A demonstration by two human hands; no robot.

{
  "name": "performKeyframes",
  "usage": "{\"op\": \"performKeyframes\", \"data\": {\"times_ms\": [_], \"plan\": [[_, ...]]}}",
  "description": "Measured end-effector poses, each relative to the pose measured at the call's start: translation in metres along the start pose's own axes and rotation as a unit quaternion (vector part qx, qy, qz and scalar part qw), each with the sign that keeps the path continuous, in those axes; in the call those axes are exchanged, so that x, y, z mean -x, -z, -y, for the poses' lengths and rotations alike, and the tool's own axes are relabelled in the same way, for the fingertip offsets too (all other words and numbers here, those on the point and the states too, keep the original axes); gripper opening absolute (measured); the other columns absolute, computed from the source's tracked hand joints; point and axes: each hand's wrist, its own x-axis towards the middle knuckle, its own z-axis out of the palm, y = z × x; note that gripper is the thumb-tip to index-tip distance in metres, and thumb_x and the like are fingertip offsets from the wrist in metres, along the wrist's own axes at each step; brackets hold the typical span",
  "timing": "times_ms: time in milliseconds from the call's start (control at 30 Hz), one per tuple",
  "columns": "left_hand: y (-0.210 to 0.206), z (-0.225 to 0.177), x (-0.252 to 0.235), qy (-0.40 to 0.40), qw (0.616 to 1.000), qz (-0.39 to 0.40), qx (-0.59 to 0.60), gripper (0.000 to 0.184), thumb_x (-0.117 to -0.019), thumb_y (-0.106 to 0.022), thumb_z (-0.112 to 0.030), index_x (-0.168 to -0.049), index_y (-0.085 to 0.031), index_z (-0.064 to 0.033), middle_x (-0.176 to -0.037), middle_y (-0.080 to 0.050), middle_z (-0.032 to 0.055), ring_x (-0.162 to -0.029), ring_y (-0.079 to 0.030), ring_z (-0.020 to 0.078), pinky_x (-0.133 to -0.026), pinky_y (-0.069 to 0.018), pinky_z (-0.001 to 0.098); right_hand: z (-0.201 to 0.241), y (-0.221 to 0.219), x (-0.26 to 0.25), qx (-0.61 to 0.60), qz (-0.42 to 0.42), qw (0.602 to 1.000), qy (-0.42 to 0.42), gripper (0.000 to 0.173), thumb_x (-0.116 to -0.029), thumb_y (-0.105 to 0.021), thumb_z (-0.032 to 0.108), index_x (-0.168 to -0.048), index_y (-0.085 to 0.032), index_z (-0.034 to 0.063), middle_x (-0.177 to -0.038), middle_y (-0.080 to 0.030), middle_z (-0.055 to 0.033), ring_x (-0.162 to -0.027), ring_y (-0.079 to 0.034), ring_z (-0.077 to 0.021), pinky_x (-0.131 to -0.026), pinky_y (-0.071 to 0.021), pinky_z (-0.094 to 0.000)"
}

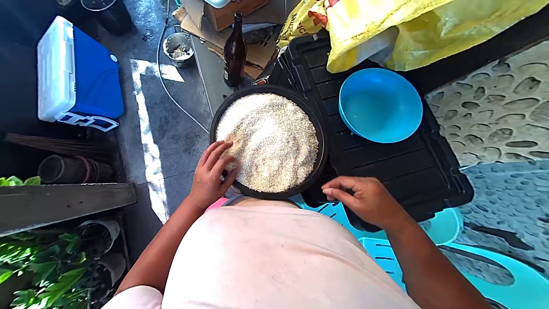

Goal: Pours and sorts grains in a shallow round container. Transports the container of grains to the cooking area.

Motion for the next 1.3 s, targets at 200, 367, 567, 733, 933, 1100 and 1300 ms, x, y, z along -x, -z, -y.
{"op": "performKeyframes", "data": {"times_ms": [200,367,567,733,933,1100,1300], "plan": [[-0.004,-0.024,0.018,0.022,0.995,-0.013,-0.1,0.021,-0.0935,-0.075,-0.037,-0.098,-0.077,-0.016,-0.132,-0.068,0.0063,-0.129,-0.056,0.0264,-0.112,-0.0356,0.0513,-0.017,-0.037,0.015,0.236,0.063,0.968,0.058,0.045,-0.1015,-0.052,0.034,-0.071,-0.063,0.0039,-0.061,-0.062,-0.0148,-0.056,-0.067,-0.0338,-0.046,-0.0486,-0.0518],[-0.016,-0.029,0.02,0.083,0.993,-0.042,-0.066,0.014,-0.095,-0.073,-0.028,-0.097,-0.076,-0.014,-0.135,-0.065,0.0067,-0.135,-0.051,0.0269,-0.117,-0.0334,0.0511,0.004,-0.005,-0.01,0.238,0.234,0.942,0.019,0.019,-0.1014,-0.059,0.016,-0.11,-0.074,0.0072,-0.1,-0.075,-0.0149,-0.089,-0.074,-0.0364,-0.074,-0.0572,-0.0593],[-0.029,-0.034,0.034,0.102,0.99,-0.09,-0.034,0.02,-0.0948,-0.074,-0.028,-0.104,-0.07,-0.0113,-0.137,-0.062,0.01,-0.137,-0.05,0.0283,-0.117,-0.0348,0.0514,0.022,-0.016,-0.074,0.088,0.029,0.964,0.25,0.019,-0.0995,-0.06,0.02,-0.096,-0.075,0.0079,-0.088,-0.071,-0.006,-0.083,-0.07,-0.0199,-0.073,-0.0595,-0.0373],[-0.039,-0.035,0.045,0.153,0.981,-0.121,-0.006,0.048,-0.0975,-0.068,-0.037,-0.133,-0.057,-0.0066,-0.152,-0.05,0.0154,-0.148,-0.041,0.0291,-0.124,-0.0284,0.0549,0.043,-0.063,-0.123,0.085,0.035,0.938,0.335,0.012,-0.0963,-0.064,0.014,-0.093,-0.076,0.0101,-0.091,-0.067,-0.0046,-0.087,-0.063,-0.0222,-0.07,-0.0537,-0.0347],[-0.045,-0.034,0.046,0.191,0.97,-0.144,0.046,0.06,-0.0962,-0.069,-0.04,-0.141,-0.051,-0.0039,-0.158,-0.043,0.0171,-0.152,-0.034,0.0299,-0.126,-0.0255,0.0563,0.051,-0.082,-0.139,0.121,0.071,0.923,0.357,0.015,-0.0973,-0.063,0.017,-0.089,-0.073,0.0085,-0.088,-0.064,-0.0056,-0.084,-0.062,-0.0232,-0.065,-0.0528,-0.0352],[-0.046,-0.035,0.047,0.199,0.966,-0.154,0.058,0.057,-0.0955,-0.07,-0.04,-0.138,-0.053,-0.0057,-0.158,-0.043,0.0158,-0.152,-0.034,0.0293,-0.126,-0.0238,0.0582,0.052,-0.092,-0.138,0.159,0.037,0.911,0.378,0.021,-0.098,-0.06,0.017,-0.083,-0.07,0.0068,-0.084,-0.064,-0.0077,-0.079,-0.062,-0.026,-0.059,-0.0499,-0.0376],[-0.046,-0.03,0.047,0.185,0.969,-0.152,0.061,0.058,-0.094,-0.072,-0.04,-0.137,-0.054,-0.0057,-0.157,-0.044,0.0166,-0.152,-0.034,0.0312,-0.126,-0.0233,0.0592,0.054,-0.077,-0.134,-0.045,0.044,0.956,0.287,0.013,-0.0957,-0.064,0.014,-0.095,-0.075,0.0069,-0.091,-0.068,-0.0039,-0.077,-0.063,-0.0106,-0.067,-0.0558,-0.0254]]}}
